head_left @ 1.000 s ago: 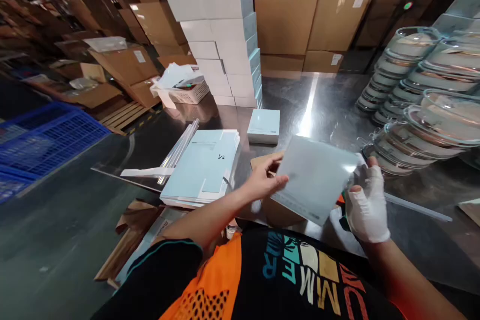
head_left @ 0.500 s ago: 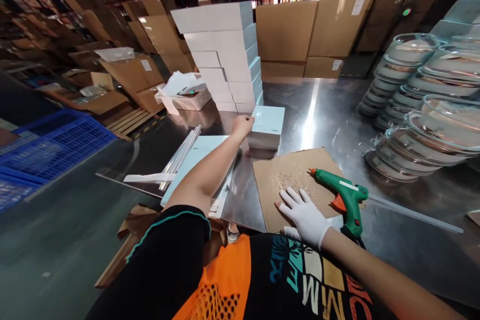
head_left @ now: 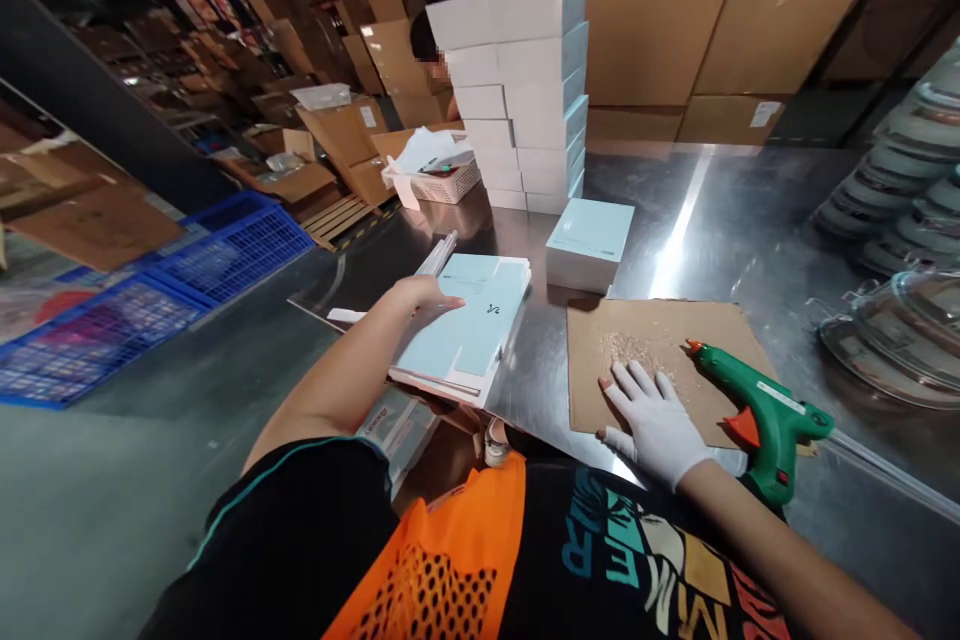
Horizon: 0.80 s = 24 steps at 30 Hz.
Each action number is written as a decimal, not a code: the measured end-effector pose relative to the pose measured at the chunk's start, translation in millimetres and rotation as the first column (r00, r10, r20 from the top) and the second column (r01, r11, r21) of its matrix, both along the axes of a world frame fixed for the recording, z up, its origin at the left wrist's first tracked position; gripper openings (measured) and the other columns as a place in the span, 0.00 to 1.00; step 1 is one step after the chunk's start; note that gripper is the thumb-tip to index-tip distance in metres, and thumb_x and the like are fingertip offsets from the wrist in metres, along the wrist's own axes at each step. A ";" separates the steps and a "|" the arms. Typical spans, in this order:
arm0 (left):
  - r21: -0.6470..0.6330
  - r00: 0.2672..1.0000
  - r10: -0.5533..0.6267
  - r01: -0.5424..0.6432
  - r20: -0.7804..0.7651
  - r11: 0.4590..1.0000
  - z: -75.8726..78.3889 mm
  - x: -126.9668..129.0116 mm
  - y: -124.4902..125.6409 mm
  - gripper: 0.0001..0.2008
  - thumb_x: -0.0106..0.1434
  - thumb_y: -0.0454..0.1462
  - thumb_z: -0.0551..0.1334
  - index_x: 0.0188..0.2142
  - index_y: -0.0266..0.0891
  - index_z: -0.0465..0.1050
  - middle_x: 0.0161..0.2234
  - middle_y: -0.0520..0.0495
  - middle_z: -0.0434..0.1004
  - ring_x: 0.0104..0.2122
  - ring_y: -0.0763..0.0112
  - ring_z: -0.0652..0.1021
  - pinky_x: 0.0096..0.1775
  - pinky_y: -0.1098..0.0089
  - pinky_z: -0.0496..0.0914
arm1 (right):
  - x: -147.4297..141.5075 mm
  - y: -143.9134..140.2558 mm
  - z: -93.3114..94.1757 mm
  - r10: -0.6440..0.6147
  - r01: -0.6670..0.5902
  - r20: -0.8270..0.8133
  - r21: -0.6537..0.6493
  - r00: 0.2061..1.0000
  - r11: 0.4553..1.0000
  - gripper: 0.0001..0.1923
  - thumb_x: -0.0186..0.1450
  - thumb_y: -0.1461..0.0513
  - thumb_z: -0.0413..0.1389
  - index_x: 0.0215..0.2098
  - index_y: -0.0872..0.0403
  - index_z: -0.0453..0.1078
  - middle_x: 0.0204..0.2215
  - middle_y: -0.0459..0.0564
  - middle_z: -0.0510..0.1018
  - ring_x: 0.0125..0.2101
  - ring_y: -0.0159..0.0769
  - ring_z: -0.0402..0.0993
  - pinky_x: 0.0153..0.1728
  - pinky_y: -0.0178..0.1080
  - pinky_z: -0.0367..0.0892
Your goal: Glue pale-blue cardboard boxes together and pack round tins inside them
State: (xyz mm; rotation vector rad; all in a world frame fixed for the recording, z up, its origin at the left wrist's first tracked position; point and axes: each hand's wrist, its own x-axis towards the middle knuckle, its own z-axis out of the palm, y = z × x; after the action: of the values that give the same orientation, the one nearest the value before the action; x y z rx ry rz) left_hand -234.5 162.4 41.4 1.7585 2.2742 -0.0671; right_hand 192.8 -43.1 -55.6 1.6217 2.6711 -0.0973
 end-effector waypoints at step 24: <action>0.407 0.725 0.060 -0.451 0.686 0.794 37.7 -2.2 -77.4 0.24 0.52 0.52 0.73 0.41 0.39 0.76 0.43 0.35 0.88 0.48 0.43 0.86 0.45 0.54 0.81 | 9.7 1.6 14.4 -0.114 0.041 -0.332 -0.220 0.936 0.975 0.33 0.73 0.50 0.56 0.72 0.55 0.68 0.75 0.70 0.64 0.77 0.65 0.53 0.72 0.73 0.52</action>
State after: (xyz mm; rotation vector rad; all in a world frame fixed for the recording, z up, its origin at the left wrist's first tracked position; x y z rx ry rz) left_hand -236.7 84.9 79.1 1.2978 2.0562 1.1933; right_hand 202.5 -41.4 -41.2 1.7822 2.7081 -0.7024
